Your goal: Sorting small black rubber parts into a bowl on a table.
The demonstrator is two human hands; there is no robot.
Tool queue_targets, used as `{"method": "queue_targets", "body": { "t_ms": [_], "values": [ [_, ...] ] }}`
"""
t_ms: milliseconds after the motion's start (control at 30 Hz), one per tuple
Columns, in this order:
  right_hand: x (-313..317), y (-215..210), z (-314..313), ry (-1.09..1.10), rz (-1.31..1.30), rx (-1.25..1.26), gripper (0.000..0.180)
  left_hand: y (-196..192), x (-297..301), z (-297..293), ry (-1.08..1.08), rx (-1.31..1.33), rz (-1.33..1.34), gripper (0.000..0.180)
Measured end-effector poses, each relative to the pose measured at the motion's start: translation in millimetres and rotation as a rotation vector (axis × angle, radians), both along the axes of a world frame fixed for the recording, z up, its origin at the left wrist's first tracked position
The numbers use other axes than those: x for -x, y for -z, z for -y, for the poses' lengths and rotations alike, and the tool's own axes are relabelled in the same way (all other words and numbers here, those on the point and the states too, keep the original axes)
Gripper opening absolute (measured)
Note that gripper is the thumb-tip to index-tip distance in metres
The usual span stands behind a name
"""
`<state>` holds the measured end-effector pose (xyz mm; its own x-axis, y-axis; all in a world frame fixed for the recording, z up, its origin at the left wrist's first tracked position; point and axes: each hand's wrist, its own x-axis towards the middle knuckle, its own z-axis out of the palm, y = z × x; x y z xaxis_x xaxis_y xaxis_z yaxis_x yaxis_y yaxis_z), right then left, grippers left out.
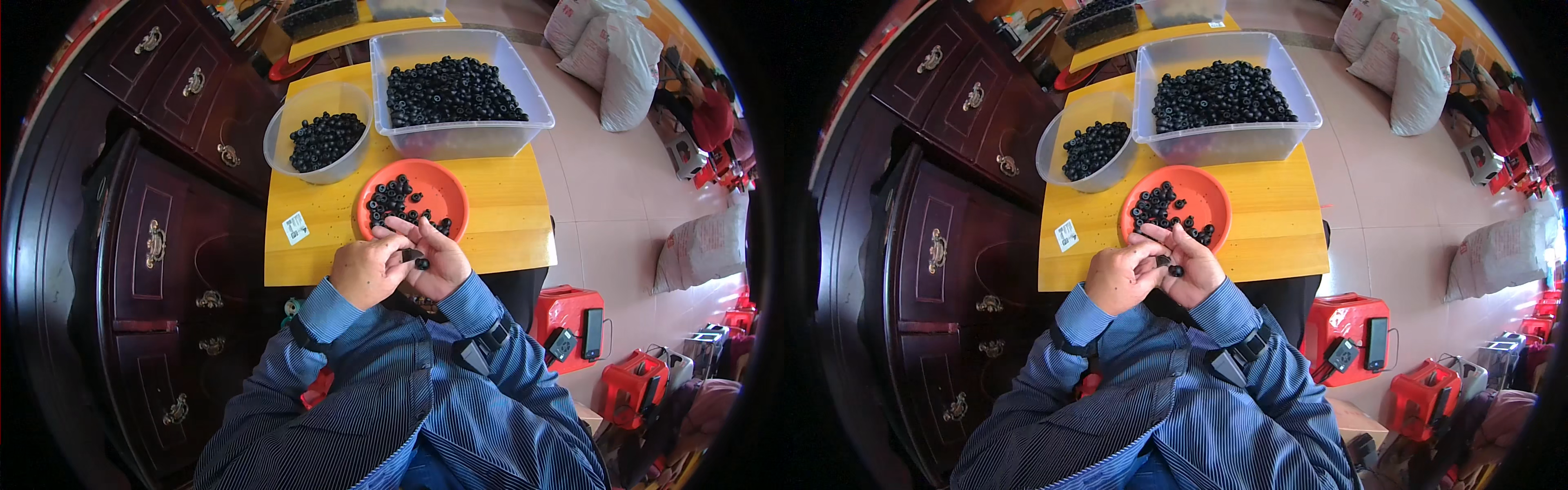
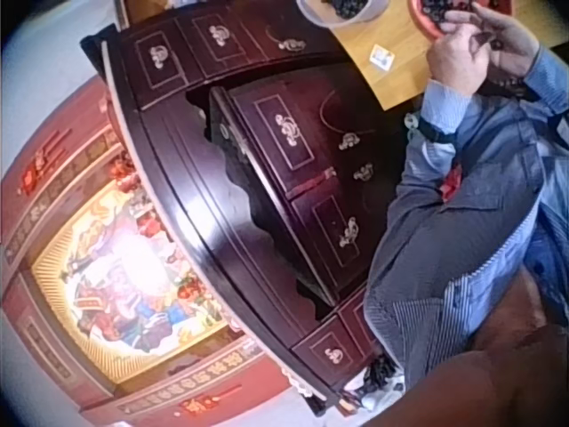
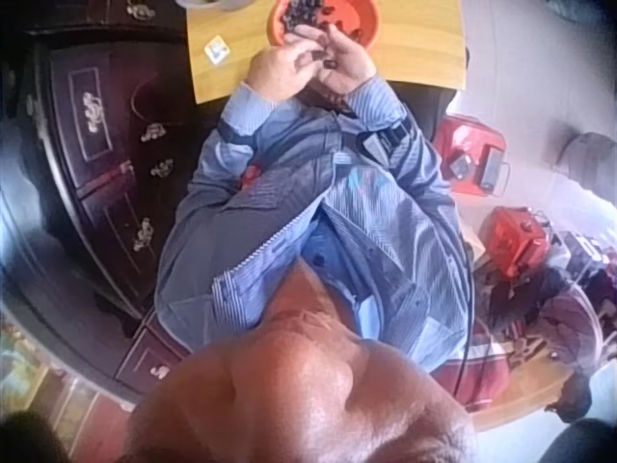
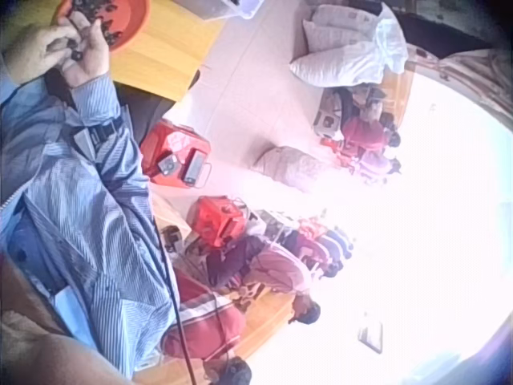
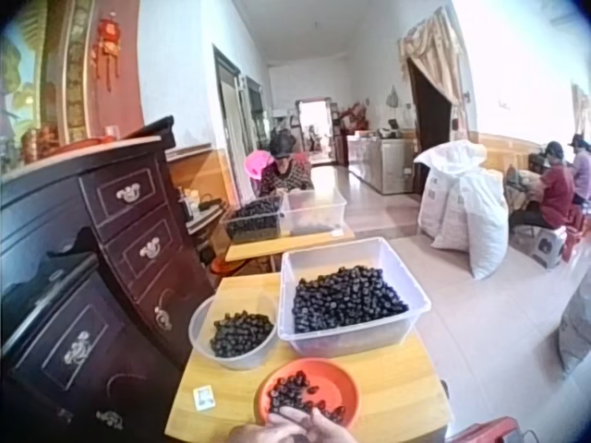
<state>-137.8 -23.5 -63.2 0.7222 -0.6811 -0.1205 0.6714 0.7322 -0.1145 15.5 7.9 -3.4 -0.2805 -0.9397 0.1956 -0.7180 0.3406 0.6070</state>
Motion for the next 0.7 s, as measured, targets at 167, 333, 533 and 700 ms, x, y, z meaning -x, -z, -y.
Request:
{"method": "queue_targets", "body": {
  "t_ms": [167, 333, 533, 700],
  "values": [
    [3, -13, -5, 0.076, -0.400, 0.015, 0.030, -10, -8, 2, -0.080, 0.037, 0.023, 0.024],
    [3, -9, -6, 0.041, -0.335, 0.180, 0.016, -13, -9, 2, -0.078, 0.073, 0.041, 0.026],
    [1, -9, -9, 0.045, -0.253, 0.157, 0.013, -13, -9, -1, -0.084, 0.056, -0.178, 0.024],
    [-2, -20, -13, 0.092, -0.185, 0.115, 0.012, -12, 0, -4, -0.086, 0.231, -0.271, 0.030]
  ]
}}
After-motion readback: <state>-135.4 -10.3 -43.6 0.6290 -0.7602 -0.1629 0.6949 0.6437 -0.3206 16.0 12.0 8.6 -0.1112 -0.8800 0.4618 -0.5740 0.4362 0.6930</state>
